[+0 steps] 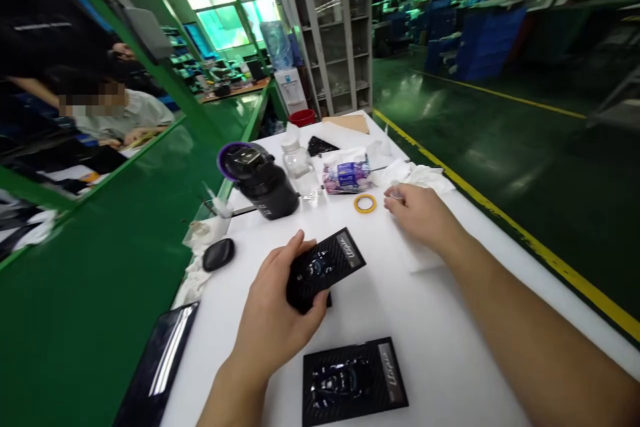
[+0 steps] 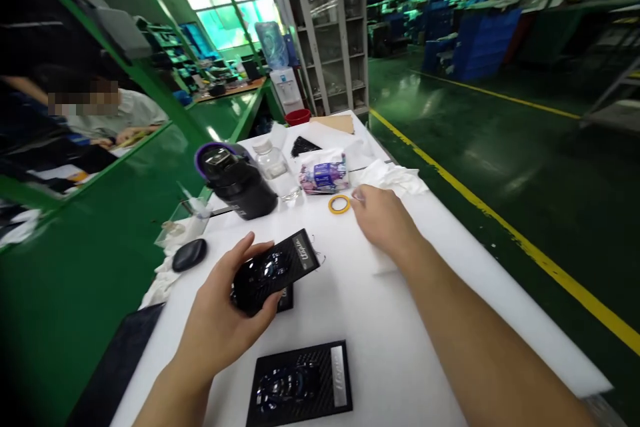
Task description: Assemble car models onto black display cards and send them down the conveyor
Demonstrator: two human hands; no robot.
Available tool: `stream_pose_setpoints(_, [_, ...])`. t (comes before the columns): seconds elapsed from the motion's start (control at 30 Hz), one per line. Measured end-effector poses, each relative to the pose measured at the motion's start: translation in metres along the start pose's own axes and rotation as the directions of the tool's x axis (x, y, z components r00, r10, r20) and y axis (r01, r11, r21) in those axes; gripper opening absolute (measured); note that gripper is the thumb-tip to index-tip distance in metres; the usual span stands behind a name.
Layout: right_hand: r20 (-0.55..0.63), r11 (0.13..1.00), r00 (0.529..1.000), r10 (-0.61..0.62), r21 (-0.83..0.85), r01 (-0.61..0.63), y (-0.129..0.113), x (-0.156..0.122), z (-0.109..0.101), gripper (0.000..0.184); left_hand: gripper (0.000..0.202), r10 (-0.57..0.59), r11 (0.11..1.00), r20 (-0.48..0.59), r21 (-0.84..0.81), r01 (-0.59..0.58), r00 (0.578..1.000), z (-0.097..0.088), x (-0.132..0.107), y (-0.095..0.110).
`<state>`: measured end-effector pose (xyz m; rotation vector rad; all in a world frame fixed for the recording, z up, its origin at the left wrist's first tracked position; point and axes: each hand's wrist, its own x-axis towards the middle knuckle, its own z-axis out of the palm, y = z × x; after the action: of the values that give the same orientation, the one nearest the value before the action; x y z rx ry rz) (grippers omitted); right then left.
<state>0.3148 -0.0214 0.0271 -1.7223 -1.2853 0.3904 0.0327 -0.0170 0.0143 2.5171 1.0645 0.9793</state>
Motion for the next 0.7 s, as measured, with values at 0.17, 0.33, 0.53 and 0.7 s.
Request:
stream_pose_setpoints(0.17, [-0.067, 0.542, 0.976, -0.205, 0.823, 0.170, -0.043, -0.024, -0.003, 0.016, 0.082, -0.002, 0.999, 0.039, -0.033, 0.003, 0.999, 0.010, 0.000, 0.015])
stream_pose_setpoints(0.33, [0.357, 0.055, 0.850, -0.388, 0.929, -0.365, -0.056, -0.035, 0.006, 0.043, 0.089, 0.033, 0.998, 0.073, -0.054, -0.029, 0.997, 0.018, -0.003, 0.027])
stream_pose_setpoints(0.53, [0.357, -0.006, 0.798, -0.485, 0.911, -0.411, -0.046, -0.035, 0.015, 0.069, 0.094, 0.007, 0.997, 0.084, -0.075, 0.000, 0.996, 0.021, -0.005, 0.030])
stream_pose_setpoints(0.7, [0.367, 0.057, 0.800, -0.476, 0.920, -0.388, -0.048, -0.039, 0.014, 0.068, 0.097, -0.027, 0.996, 0.067, -0.082, 0.032, 0.997, 0.020, -0.006, 0.033])
